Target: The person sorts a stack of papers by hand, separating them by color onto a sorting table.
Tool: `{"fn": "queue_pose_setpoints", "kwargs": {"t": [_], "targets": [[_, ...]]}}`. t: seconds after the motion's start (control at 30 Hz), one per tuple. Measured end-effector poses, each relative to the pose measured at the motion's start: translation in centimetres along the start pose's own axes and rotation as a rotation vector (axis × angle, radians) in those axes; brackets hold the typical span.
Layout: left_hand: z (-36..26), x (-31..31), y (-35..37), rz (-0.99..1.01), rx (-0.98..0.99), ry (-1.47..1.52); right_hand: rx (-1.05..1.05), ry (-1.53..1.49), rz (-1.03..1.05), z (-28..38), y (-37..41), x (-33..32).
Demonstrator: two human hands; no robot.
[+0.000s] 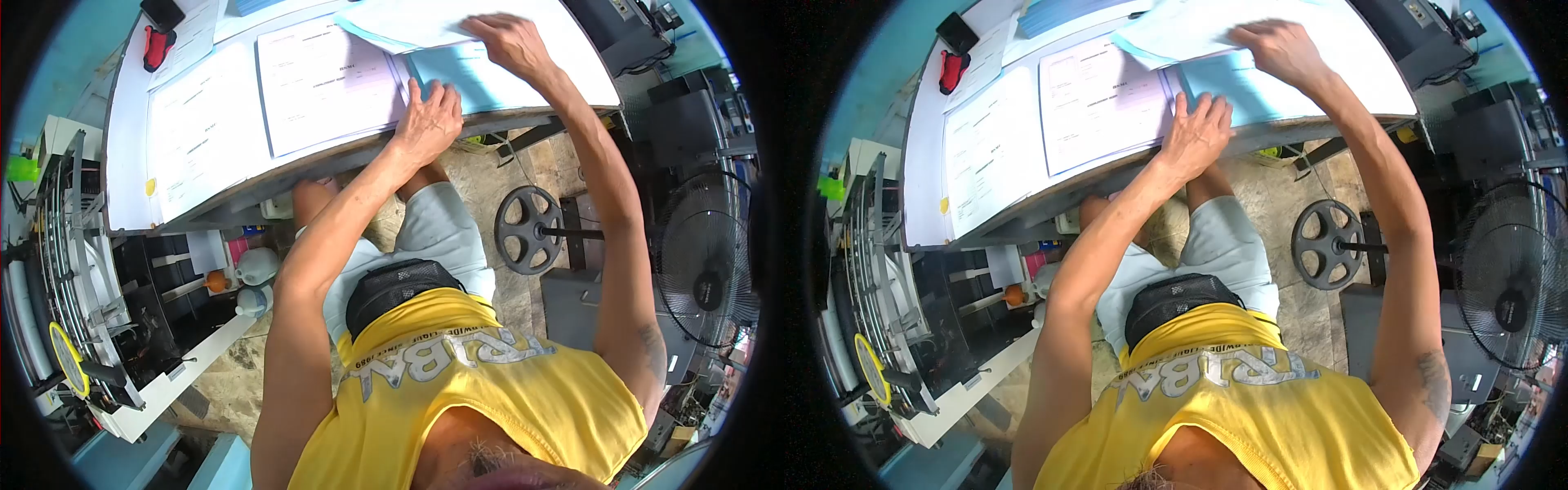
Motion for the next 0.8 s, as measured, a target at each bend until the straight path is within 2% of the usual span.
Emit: {"fn": "queue_pose_setpoints", "kwargs": {"t": [0.07, 0.13, 0.23, 0.27, 0.37, 0.47, 0.5, 0.53, 0.6, 0.7, 0.8], "targets": [[-0.6, -0.5, 0.4, -0.078, 0.085, -0.008, 0.153, -0.13, 0.102, -1.0, 3.9, 1.3], [-1.1, -1.7, 0.5, -0.212, 0.14, 0.033, 0.205, -0.232, 0.151, 0.4, 6.6, 1.3], [-0.4, -1.0, 0.2, -0.086, 0.043, 0.203, 0.316, -0.304, 0.383, 2.5, 9.5, 2.2], [0.0, -1.2, -0.1, -0.034, 0.005, 0.259, 0.32, -0.32, 0.388, 3.0, 10.1, 1.9], [0.9, -2.9, -0.3, -0.084, -0.055, 0.277, 0.248, -0.402, 0.4, 4.4, 9.0, -0.9], [2.5, -4.5, -0.1, -0.126, -0.078, 0.284, 0.252, -0.419, 0.468, 4.5, 9.2, -0.8], [3.4, -5.7, 0.4, -0.198, -0.101, 0.27, 0.248, -0.415, 0.473, 4.5, 9.2, -0.4], [4.4, -7.1, 1.5, -0.264, -0.125, 0.245, 0.206, -0.376, 0.407, 4.2, 9.4, 0.0], [7.0, -10.3, 5.0, -0.325, -0.211, 0.18, 0.281, -0.458, 0.363, 3.5, 9.4, 0.6], [12.7, -13.7, 13.6, -0.264, -0.363, 0.109, 0.277, -0.554, 0.401, 3.1, 8.4, 0.2], [18.2, -16.8, 22.5, -0.09, -0.493, -0.029, 0.372, -0.609, 0.46, 2.3, 8.4, 0.5]]}}
Point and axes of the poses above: each hand's wrist, its own y-axis away from the middle knuckle, its own x-axis out of the palm, z = x × y, the point moved 9 cm from there along -y, towards the middle knuckle, and after that the axes turned 6 degrees about y, right-handed, at the moved point
